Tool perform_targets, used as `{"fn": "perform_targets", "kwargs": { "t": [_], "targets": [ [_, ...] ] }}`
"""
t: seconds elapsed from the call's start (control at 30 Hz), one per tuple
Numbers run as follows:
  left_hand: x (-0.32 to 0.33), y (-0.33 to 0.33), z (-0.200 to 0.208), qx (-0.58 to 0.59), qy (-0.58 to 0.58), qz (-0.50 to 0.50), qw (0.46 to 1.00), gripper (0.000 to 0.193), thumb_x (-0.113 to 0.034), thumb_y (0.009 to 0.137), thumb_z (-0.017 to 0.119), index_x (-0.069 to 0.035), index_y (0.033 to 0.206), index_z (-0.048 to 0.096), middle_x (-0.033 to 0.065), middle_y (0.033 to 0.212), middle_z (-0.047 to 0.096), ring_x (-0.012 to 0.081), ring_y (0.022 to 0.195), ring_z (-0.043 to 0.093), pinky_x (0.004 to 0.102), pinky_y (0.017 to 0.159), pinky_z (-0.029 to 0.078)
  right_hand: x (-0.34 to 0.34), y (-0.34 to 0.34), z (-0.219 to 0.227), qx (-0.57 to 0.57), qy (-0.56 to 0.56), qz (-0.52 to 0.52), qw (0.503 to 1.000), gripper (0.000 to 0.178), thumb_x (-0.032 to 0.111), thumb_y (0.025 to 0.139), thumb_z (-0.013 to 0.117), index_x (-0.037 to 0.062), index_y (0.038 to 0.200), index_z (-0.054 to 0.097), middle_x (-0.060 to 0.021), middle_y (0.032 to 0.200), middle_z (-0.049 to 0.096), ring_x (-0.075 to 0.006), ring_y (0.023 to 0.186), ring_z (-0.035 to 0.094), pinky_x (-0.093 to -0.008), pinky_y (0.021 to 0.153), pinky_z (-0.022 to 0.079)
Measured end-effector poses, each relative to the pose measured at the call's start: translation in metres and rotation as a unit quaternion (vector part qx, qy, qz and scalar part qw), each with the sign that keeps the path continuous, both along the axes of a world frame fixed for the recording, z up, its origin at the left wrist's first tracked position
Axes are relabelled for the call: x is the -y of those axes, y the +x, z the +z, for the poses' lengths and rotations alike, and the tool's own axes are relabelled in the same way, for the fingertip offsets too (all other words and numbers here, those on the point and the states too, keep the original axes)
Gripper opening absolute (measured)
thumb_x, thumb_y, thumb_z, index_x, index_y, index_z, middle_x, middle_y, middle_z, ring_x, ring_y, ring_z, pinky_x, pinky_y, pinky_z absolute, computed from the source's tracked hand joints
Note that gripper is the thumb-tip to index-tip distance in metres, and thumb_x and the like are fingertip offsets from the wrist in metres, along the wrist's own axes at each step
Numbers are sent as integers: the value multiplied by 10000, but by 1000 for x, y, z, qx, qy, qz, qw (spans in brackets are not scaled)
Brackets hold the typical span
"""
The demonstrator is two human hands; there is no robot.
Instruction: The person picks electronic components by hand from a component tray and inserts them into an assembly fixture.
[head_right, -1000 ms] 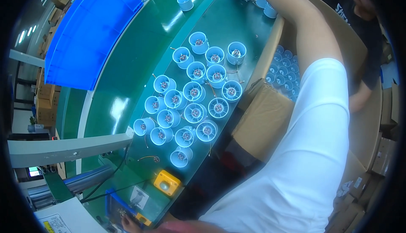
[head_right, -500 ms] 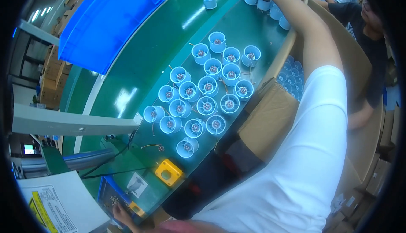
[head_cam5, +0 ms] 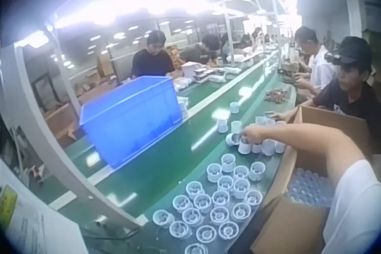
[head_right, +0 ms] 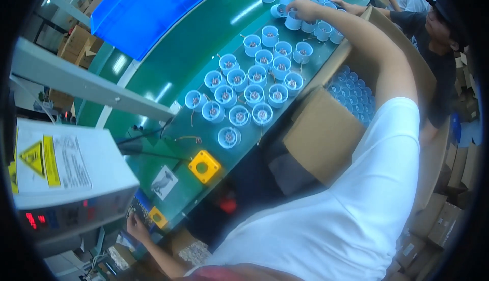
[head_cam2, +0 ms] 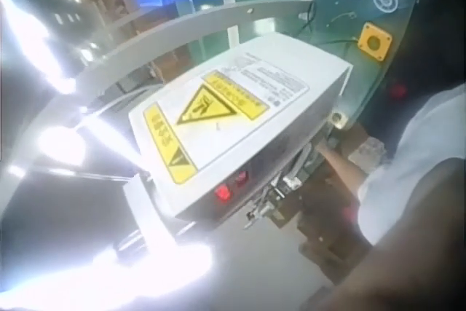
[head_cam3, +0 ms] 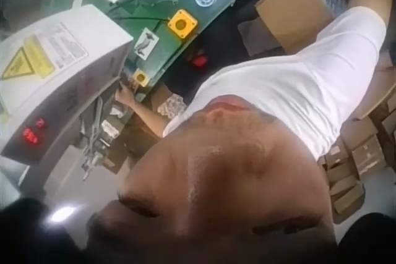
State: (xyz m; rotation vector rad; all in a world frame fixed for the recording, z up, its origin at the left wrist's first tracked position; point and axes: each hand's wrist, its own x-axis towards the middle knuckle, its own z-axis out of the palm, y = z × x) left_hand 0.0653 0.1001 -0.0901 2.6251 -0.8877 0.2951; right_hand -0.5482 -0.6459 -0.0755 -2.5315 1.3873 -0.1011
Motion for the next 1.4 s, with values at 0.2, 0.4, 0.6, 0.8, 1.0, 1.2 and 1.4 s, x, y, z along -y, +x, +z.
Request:
{"fn": "perform_targets", "kwargs": {
  "t": [0.2, 0.4, 0.6, 0.8, 1.0, 1.2, 1.4],
  "targets": [
    [-34, 34, -30, -6, -45, -50, 998, 191, -114, 958, 708, 32, 1078, 734, 164, 963, 753, 250, 853, 723, 345, 787, 562, -97, 56, 48, -25, 134, 48, 990, 405, 97, 888, 663, 129, 1292, 657, -194, 1170, 706, -328, 920, 728, -432, 780, 595],
    [-38, 47, -35, -39, -58, -103, 992, 201, -129, 954, 720, 30, 1073, 743, 173, 967, 753, 261, 850, 740, 342, 791, 566, -144, 58, 66, -6, -75, 189, 979, 306, 205, 961, 664, 82, 1240, 650, -142, 1139, 716, -307, 1028, 699, -427, 905, 561],
    [-27, 49, -35, -29, -97, -123, 987, 212, -128, 951, 718, 15, 1105, 755, 176, 993, 771, 258, 879, 758, 345, 808, 572, -364, 108, 105, -156, 7, 182, 971, 288, 257, 950, 690, 80, 1176, 668, -132, 1099, 699, -314, 1071, 665, -447, 891, 540],
    [-33, 60, -44, -59, -125, -140, 981, 242, -154, 956, 729, 10, 1132, 756, 174, 990, 782, 237, 878, 762, 337, 818, 570, -401, 143, 10, -122, -189, 102, 969, 288, 211, 881, 748, 87, 1131, 674, -119, 1244, 635, -343, 1136, 596, -454, 929, 517],
    [-37, 51, -33, -5, -86, -141, 986, 222, -166, 958, 732, -8, 1111, 762, 172, 956, 779, 236, 863, 765, 343, 790, 570, -451, 165, 8, 112, -397, -41, 910, 218, 169, 864, 767, 45, 1004, 656, -187, 1324, 607, -308, 1128, 615, -411, 939, 525],
    [-34, 51, -41, -56, -161, -130, 977, 225, -190, 959, 744, 10, 1060, 761, 165, 870, 760, 187, 749, 711, 322, 718, 540, -540, 292, 18, 671, 92, 27, 735, 374, -24, 853, 775, 30, 1173, 591, -192, 1433, 587, -284, 1256, 613, -398, 1071, 494],
    [-35, 47, -34, -76, -162, -120, 977, 241, -208, 952, 761, 20, 1032, 761, 147, 818, 739, 160, 704, 663, 305, 698, 524, -547, 365, 21, 524, -92, 109, 840, 628, 34, 756, 891, 29, 1296, 571, -166, 1369, 631, -242, 1195, 653, -345, 1016, 527]
  ]
}}
